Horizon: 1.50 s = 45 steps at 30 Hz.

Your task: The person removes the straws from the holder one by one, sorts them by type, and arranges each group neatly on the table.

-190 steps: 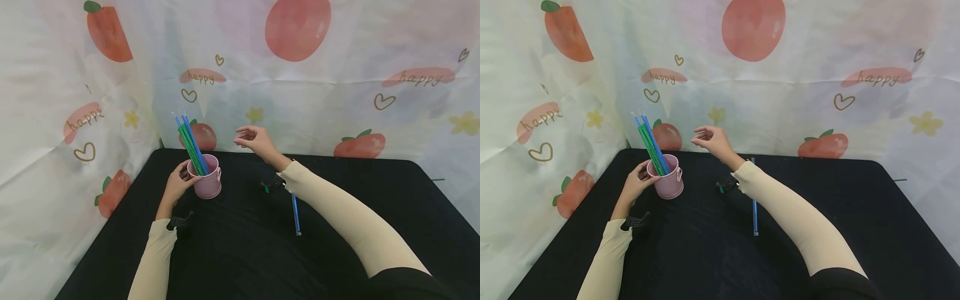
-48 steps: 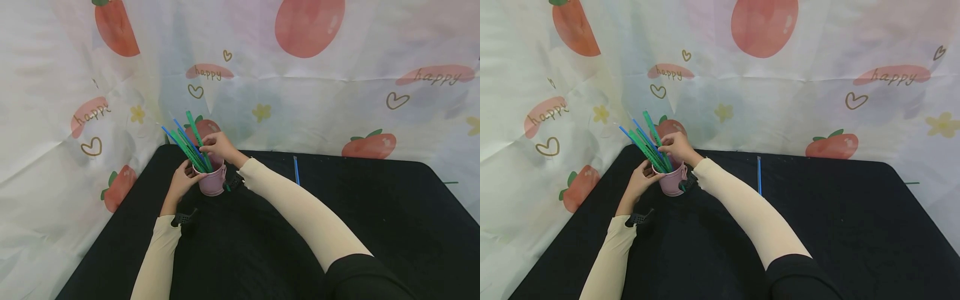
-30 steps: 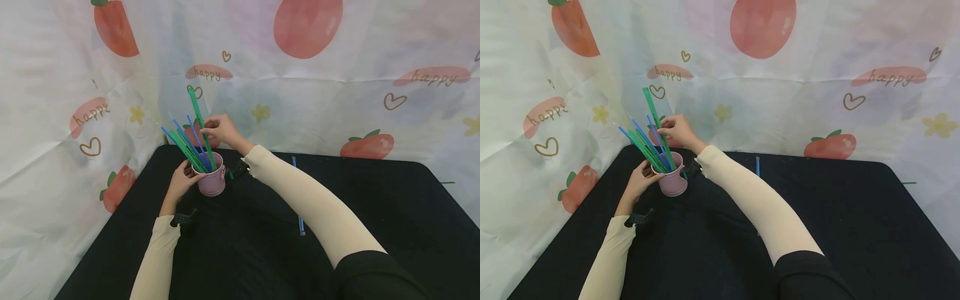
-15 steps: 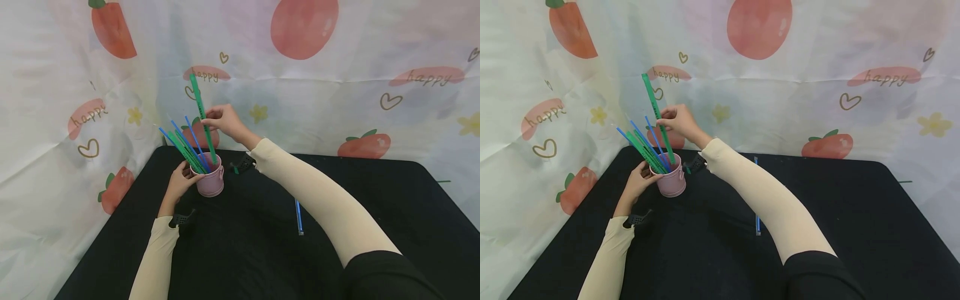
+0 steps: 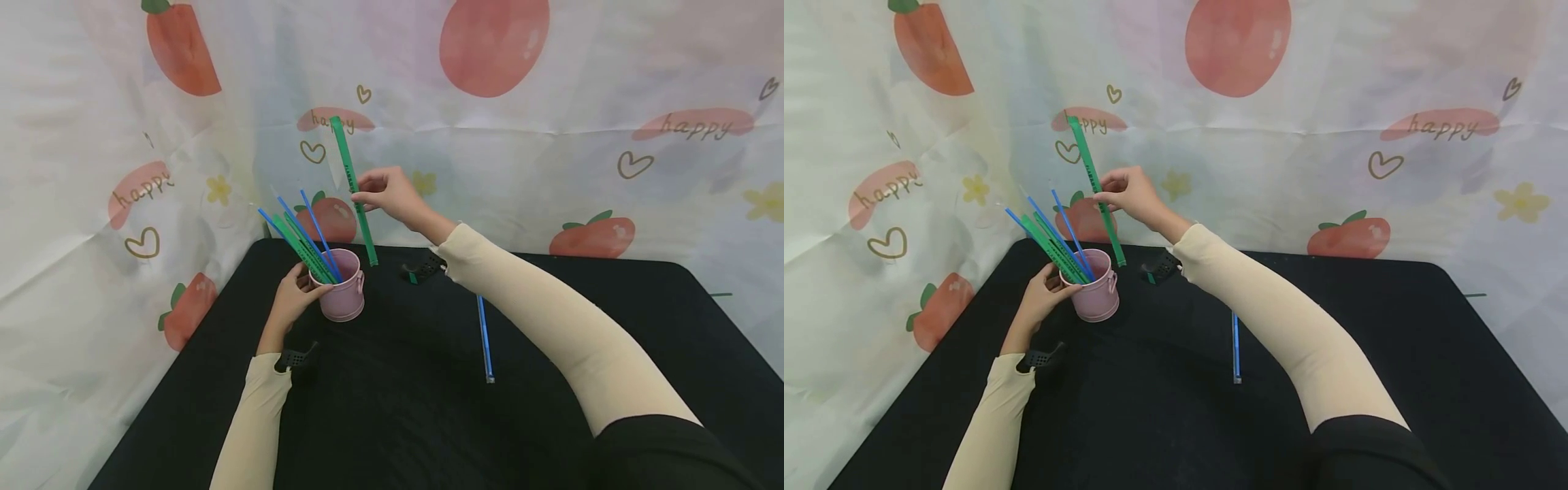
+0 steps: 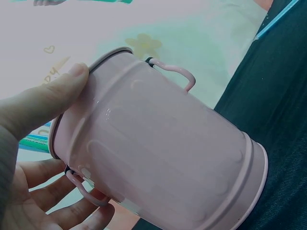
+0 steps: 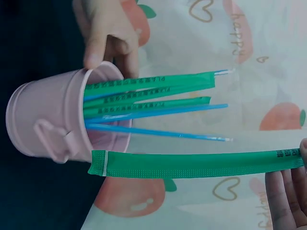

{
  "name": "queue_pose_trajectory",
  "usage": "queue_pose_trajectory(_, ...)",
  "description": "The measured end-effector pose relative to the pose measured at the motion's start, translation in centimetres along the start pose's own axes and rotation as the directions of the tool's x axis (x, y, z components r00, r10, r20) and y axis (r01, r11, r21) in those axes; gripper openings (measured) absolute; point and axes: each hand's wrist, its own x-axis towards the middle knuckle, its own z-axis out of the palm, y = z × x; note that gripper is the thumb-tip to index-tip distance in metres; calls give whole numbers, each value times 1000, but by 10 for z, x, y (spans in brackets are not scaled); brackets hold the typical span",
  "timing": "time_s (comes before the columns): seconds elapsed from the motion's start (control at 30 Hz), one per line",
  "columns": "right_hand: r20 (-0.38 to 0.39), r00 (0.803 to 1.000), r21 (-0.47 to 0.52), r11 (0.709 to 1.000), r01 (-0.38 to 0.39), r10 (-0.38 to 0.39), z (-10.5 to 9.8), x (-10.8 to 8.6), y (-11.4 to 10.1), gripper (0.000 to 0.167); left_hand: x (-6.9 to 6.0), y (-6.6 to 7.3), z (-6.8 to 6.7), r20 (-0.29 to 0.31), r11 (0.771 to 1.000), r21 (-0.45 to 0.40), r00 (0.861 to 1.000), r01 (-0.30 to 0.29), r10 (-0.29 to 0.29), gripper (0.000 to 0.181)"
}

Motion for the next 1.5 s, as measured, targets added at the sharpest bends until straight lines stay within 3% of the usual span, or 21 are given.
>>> queue_pose_trajectory(0.43,-25,1000,-19,1000,-15,14,-40,-35,21,22,1,-1,1,-12,1000,23,1000,-7,7,65)
queue_pose_trajectory(0.7,21,999,-103,994,-37,39,-61,-61,39,21,0,-1,0,2,1000,9,1000,-2,2,66)
queue_pose_trajectory(1.0,54,993,-129,987,-99,107,-77,-94,50,22,-2,-4,1,-17,995,21,995,-93,93,70)
queue_pose_trajectory(1.23,25,982,-173,968,-181,188,-97,-116,60,25,-1,4,2,-1,1000,8,1000,1,-1,65)
queue_pose_trajectory(1.5,-35,972,-194,953,-233,231,-122,-143,72,31,-1,0,1,-9,1000,6,1000,-15,15,63)
